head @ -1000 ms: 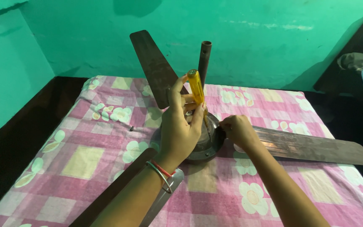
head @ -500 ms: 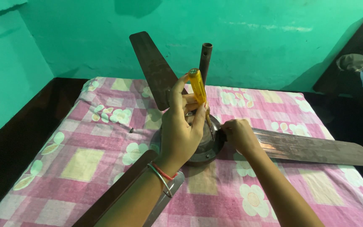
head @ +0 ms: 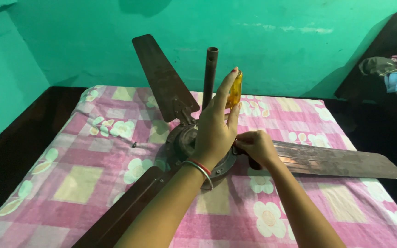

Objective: The person attaches three fan blades to a ceiling fan motor housing using a screwdriver. They position each blade, insert screws, and tighten them sequentially. The person rotates the fan to access each blade and completes the assembly.

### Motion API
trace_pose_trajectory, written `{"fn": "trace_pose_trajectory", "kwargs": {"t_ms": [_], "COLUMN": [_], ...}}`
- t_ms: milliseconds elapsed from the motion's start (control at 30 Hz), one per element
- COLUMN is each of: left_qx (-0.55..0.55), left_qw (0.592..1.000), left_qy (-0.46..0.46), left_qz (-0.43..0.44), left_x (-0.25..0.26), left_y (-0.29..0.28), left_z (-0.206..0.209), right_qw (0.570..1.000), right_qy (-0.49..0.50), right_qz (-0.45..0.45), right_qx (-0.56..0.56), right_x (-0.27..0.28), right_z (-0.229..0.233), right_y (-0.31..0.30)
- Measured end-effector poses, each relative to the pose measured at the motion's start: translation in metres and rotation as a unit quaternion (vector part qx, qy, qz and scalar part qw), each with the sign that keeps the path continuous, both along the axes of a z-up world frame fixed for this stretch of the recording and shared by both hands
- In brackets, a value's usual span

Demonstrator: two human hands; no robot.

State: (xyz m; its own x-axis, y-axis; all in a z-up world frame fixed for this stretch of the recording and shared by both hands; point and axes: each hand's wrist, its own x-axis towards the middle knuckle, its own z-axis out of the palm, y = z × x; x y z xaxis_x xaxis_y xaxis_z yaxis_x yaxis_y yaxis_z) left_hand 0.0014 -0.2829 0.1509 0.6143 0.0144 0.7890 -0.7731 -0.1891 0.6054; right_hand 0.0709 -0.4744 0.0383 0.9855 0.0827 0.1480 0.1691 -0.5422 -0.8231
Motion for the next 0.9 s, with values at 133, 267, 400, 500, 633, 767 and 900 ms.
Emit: {"fn": "trace_pose_trajectory", "kwargs": {"t_ms": [133,267,400,500,633,767,900], "left_qx": [0.006,0.014,0.027,0.036,0.056,0.062,0.064], "left_qw": [0.999,0.999,0.999,0.998,0.998,0.998,0.998], "left_qy": [-0.05,-0.028,-0.004,-0.03,-0.019,0.001,-0.007], "left_qz": [0.02,0.025,0.034,0.037,0.034,0.024,0.015], "left_x": [0.019,0.03,0.036,0.037,0.038,0.04,0.039], "left_y": [-0.012,-0.019,-0.022,-0.023,-0.025,-0.024,-0.024], "left_z": [-0.012,-0.023,-0.026,-0.026,-0.021,-0.018,-0.017], "right_qw": [1.0,0.999,0.999,1.0,0.999,0.998,0.999], "right_qy": [0.025,0.03,0.044,0.027,0.022,0.033,0.031], "right_qz": [0.002,0.008,0.013,0.012,0.025,0.032,0.026], "right_qx": [0.014,0.012,0.023,0.002,0.014,0.038,0.018], "right_x": [0.003,0.005,0.005,0.005,0.004,0.005,0.005], "right_z": [-0.004,-0.004,-0.002,0.0,0.0,-0.001,0.0], "right_y": [-0.002,-0.003,-0.003,-0.003,-0.004,-0.003,-0.003]}}
